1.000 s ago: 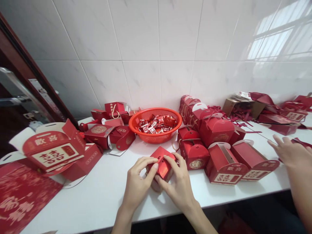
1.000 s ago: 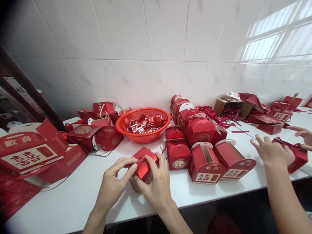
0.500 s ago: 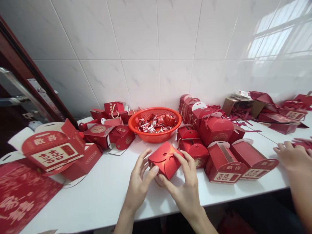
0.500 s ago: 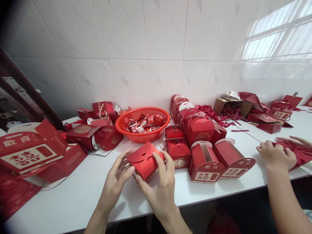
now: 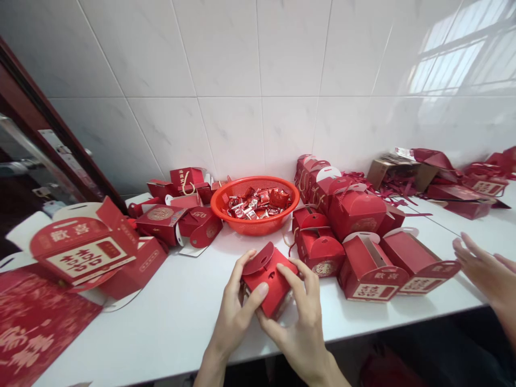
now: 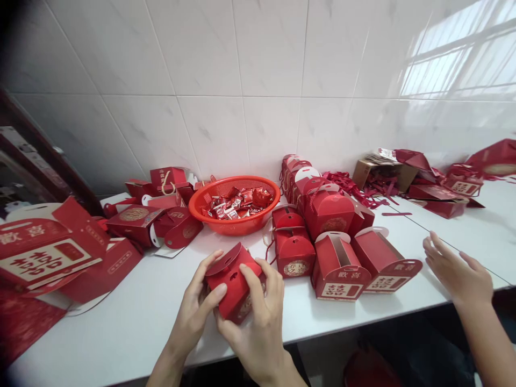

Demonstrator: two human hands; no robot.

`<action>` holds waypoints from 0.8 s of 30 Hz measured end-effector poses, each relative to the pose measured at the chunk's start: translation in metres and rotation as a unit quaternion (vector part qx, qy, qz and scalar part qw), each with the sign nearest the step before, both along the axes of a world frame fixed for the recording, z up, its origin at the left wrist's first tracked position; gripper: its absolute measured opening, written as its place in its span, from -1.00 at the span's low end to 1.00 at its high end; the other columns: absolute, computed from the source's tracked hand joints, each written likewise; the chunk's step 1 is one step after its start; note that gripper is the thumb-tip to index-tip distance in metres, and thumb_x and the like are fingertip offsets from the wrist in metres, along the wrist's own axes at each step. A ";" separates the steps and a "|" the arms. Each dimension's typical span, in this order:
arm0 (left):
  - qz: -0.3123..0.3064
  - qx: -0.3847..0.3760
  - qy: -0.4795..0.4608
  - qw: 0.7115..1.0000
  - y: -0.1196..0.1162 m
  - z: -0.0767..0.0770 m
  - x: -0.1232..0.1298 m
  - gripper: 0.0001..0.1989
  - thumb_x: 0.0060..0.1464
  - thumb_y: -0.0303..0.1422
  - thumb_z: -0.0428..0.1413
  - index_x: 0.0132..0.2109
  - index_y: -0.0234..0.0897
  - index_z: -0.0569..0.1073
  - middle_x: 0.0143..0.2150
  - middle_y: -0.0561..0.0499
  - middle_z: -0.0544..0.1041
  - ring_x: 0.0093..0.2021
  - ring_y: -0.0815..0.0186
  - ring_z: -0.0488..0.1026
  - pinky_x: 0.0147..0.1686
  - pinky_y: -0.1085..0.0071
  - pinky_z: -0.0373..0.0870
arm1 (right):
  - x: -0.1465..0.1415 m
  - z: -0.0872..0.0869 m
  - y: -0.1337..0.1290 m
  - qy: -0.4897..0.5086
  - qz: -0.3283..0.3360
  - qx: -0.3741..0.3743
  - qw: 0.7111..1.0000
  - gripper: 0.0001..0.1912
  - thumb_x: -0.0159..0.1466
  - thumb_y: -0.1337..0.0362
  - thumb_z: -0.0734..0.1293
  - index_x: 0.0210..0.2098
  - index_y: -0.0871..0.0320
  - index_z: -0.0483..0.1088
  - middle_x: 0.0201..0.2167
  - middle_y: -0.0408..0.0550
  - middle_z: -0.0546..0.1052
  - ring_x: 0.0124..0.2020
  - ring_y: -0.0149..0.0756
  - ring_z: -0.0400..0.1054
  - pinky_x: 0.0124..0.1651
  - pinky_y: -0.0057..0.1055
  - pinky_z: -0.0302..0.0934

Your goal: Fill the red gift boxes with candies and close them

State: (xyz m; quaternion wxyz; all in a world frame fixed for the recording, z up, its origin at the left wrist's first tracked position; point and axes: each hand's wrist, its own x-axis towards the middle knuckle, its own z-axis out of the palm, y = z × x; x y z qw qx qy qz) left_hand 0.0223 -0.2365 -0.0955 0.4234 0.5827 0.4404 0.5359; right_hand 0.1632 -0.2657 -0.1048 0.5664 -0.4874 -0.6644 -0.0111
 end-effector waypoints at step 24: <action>-0.068 -0.079 -0.066 0.992 0.013 -0.003 0.036 -0.63 0.08 -0.20 0.23 0.01 -0.22 0.50 0.07 -0.17 0.56 -0.03 0.12 0.55 -0.04 0.22 0.50 | 0.069 0.075 0.069 0.030 -0.245 0.084 0.965 -0.42 0.20 -0.12 0.44 0.05 0.11 0.38 0.01 0.12 0.46 0.07 0.06 0.33 0.15 0.06 0.13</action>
